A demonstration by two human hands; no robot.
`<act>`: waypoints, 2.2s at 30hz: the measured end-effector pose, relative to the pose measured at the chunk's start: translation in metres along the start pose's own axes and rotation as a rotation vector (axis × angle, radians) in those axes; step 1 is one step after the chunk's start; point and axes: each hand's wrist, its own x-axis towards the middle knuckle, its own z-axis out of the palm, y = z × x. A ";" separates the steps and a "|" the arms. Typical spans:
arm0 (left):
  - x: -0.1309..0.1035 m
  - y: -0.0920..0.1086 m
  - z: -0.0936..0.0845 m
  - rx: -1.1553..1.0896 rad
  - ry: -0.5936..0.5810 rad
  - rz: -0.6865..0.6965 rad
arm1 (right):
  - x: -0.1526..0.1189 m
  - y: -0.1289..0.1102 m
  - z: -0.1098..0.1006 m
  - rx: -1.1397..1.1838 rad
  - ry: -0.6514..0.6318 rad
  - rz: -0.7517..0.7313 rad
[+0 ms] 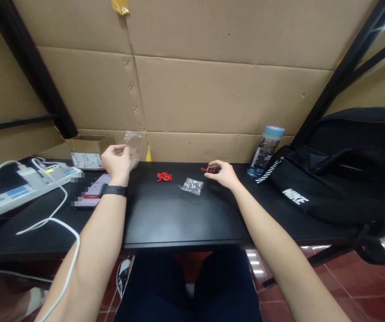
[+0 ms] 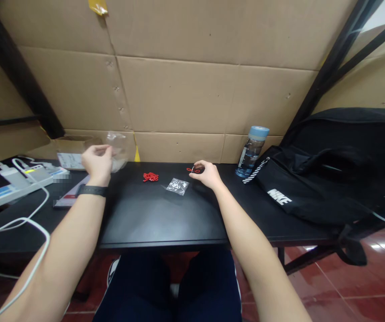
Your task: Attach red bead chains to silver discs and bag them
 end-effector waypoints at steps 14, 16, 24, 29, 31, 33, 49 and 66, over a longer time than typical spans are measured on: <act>-0.002 -0.042 0.001 0.722 -0.114 0.066 | -0.001 0.002 0.004 0.007 -0.025 -0.016; -0.001 -0.046 0.002 0.777 -0.107 0.054 | -0.001 0.003 0.004 0.005 -0.026 -0.014; 0.000 -0.060 0.005 0.815 -0.078 0.070 | -0.002 0.004 0.005 -0.013 -0.035 -0.005; -0.002 -0.061 0.011 0.871 -0.214 0.030 | -0.001 0.005 0.006 -0.008 -0.039 -0.007; -0.003 -0.059 0.011 0.860 -0.242 0.026 | 0.000 0.005 0.006 0.000 -0.038 -0.008; -0.003 -0.056 0.011 0.845 -0.268 0.011 | 0.000 0.005 0.005 0.003 -0.037 -0.008; -0.074 0.049 0.043 0.039 -1.117 0.748 | -0.002 -0.003 -0.001 0.009 -0.008 -0.015; -0.114 0.046 0.061 0.350 -1.181 0.840 | -0.005 -0.019 -0.011 0.030 -0.210 -0.094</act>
